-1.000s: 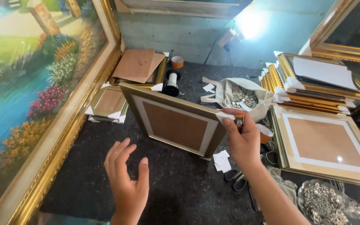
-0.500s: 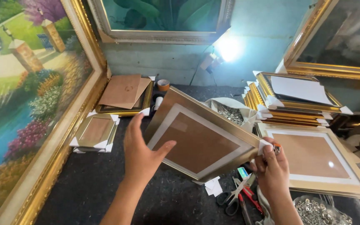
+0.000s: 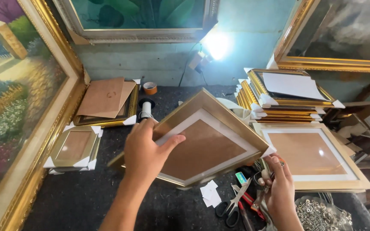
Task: Attaching white cardboard corner protectors to the corners of picture frames to protect them during storage or transport.
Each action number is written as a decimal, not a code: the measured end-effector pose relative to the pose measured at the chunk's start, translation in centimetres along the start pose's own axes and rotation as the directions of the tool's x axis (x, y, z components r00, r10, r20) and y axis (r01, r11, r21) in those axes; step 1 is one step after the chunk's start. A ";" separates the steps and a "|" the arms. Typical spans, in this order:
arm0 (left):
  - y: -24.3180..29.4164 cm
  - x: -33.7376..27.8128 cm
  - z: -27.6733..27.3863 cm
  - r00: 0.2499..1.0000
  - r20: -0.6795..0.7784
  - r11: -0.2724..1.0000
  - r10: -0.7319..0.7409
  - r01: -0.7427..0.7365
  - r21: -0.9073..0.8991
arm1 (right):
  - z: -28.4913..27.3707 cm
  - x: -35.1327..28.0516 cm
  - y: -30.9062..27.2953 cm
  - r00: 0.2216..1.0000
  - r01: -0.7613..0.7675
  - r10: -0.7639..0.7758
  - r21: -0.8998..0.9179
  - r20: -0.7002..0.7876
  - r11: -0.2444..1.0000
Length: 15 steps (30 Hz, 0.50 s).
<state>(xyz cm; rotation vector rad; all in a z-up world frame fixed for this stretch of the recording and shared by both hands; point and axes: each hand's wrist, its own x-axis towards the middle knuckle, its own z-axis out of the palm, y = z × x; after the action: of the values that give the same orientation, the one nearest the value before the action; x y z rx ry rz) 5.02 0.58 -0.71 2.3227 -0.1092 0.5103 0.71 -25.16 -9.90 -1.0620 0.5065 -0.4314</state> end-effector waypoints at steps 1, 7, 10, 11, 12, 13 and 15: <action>0.0 0.4 -0.6 1.000 0.009 1.000 -0.003 0.003 0.000 | 0.1 0.3 0.5 1.000 -0.005 0.005 -0.003 -0.007 1.000; -0.7 1.1 -1.3 0.947 0.095 0.823 0.308 -0.315 0.474 | 1.5 0.0 3.9 0.965 -0.206 0.260 -0.725 -0.038 0.658; -3.3 0.7 1.2 0.920 0.131 0.735 0.369 -0.375 0.565 | 1.7 0.3 6.1 0.961 0.044 0.239 -0.931 0.139 0.363; -4.2 0.5 2.1 0.917 0.079 0.722 0.391 -0.359 0.592 | 2.7 -0.3 5.6 0.937 0.083 0.324 -0.984 0.131 0.156; -5.2 0.4 3.0 0.909 0.029 0.709 0.417 -0.345 0.615 | 3.6 -0.9 5.1 0.910 0.135 0.402 -0.989 0.102 -0.053; -5.2 0.5 2.8 0.910 0.037 0.709 0.412 -0.346 0.614 | 3.5 -1.0 5.9 0.907 0.130 0.409 -0.990 0.097 -0.055; -4.9 1.0 2.8 0.936 0.098 0.730 0.339 -0.328 0.600 | 3.1 -0.7 7.2 0.874 0.303 0.465 -0.907 0.142 -0.293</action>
<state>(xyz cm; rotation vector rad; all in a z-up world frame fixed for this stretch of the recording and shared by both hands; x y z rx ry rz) 7.97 2.23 -5.34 2.9547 -0.4183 0.8491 2.57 -19.52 -15.01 -2.7828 0.3908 0.7606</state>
